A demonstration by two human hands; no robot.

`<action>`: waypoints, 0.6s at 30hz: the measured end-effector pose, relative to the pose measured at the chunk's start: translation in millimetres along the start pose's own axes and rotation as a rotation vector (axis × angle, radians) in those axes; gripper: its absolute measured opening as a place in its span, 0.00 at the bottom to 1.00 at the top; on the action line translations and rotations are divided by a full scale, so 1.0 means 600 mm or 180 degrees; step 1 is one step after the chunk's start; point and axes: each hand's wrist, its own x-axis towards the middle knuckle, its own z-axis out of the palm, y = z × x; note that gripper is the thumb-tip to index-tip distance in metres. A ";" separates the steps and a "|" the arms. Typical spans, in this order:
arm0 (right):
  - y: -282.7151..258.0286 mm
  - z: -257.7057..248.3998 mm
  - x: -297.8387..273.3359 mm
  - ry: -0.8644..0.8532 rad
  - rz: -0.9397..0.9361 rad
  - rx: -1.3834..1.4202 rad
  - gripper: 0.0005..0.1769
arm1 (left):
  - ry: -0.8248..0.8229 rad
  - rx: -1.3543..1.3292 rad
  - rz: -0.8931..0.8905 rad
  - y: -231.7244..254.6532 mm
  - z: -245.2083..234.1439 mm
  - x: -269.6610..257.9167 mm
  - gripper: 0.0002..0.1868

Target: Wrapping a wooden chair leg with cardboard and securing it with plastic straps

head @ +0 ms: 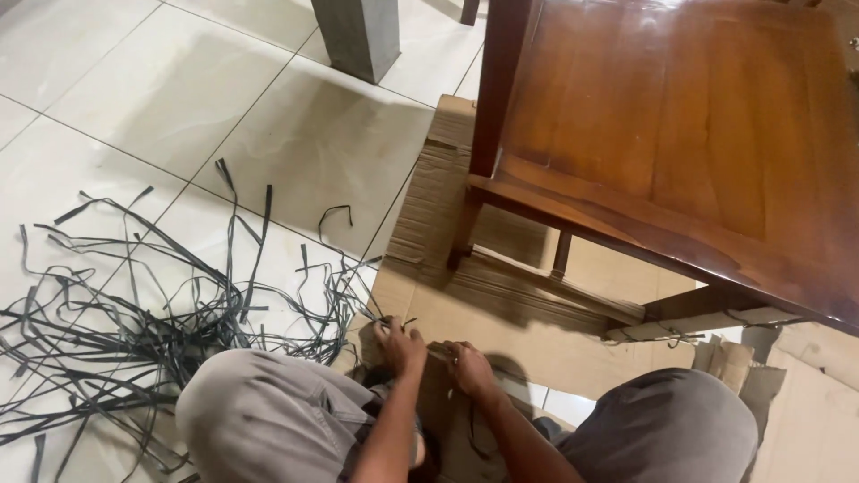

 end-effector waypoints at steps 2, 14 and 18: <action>0.010 0.006 0.004 -0.0023 0.0051 -0.0101 0.21 | 0.0230 0.0162 -0.0130 -0.002 -0.016 0.007 0.27; 0.006 -0.006 -0.017 0.0117 -0.0156 -0.0151 0.26 | 0.0250 -0.0095 -0.0359 -0.022 -0.032 0.063 0.24; -0.008 -0.017 -0.027 -0.0085 0.0182 -0.0270 0.27 | 0.0050 0.0072 -0.0536 -0.013 -0.037 0.063 0.18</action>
